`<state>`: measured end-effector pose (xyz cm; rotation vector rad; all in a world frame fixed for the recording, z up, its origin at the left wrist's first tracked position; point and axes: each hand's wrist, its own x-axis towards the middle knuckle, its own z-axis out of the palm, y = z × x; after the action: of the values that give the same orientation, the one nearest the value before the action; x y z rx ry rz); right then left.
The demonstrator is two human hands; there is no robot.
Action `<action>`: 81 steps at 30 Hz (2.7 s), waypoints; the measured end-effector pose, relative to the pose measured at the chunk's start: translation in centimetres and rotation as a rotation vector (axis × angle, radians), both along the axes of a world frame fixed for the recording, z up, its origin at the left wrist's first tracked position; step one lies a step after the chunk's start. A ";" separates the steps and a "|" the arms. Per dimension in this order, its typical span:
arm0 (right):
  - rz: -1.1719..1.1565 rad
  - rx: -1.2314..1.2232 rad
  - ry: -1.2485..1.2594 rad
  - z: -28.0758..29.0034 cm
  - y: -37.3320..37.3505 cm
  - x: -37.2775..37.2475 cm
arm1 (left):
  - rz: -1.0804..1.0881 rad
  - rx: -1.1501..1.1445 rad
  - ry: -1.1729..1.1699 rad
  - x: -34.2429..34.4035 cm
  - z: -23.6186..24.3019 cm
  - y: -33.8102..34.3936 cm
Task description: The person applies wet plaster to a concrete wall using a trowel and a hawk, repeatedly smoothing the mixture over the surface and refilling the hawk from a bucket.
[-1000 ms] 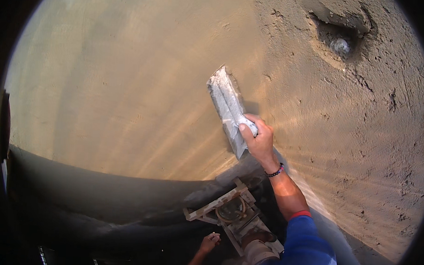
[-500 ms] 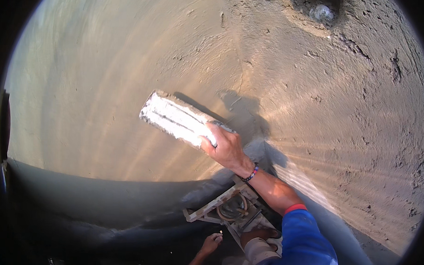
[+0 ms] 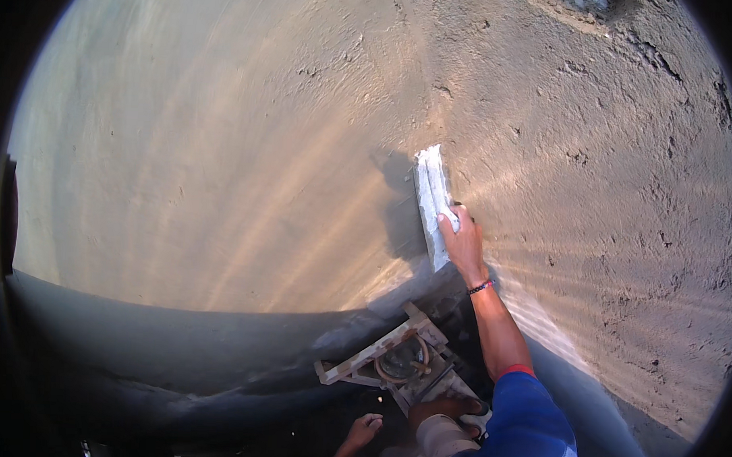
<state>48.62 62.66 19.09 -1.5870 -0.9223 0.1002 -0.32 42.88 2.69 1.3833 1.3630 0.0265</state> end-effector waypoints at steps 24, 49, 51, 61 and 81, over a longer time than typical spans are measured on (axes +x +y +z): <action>0.723 0.208 -0.363 18.1 1.8 -13.3 | -0.182 0.080 0.106 3.1 2.7 0.9; -0.080 0.498 -0.153 30.6 2.8 -0.3 | -0.094 0.201 -0.002 4.2 8.2 3.1; -0.124 0.410 -0.190 31.7 4.0 1.8 | -0.096 0.178 0.018 4.1 8.9 2.4; 0.343 0.280 -0.312 22.6 3.1 -10.1 | -0.087 0.090 0.021 2.9 8.7 0.7; 0.163 0.322 -0.332 11.2 4.0 -8.2 | -0.138 0.059 0.165 1.9 3.8 -1.4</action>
<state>40.41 66.62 30.31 -1.2466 -1.2576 -0.1954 1.57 41.48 6.46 1.5535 1.4081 -0.1427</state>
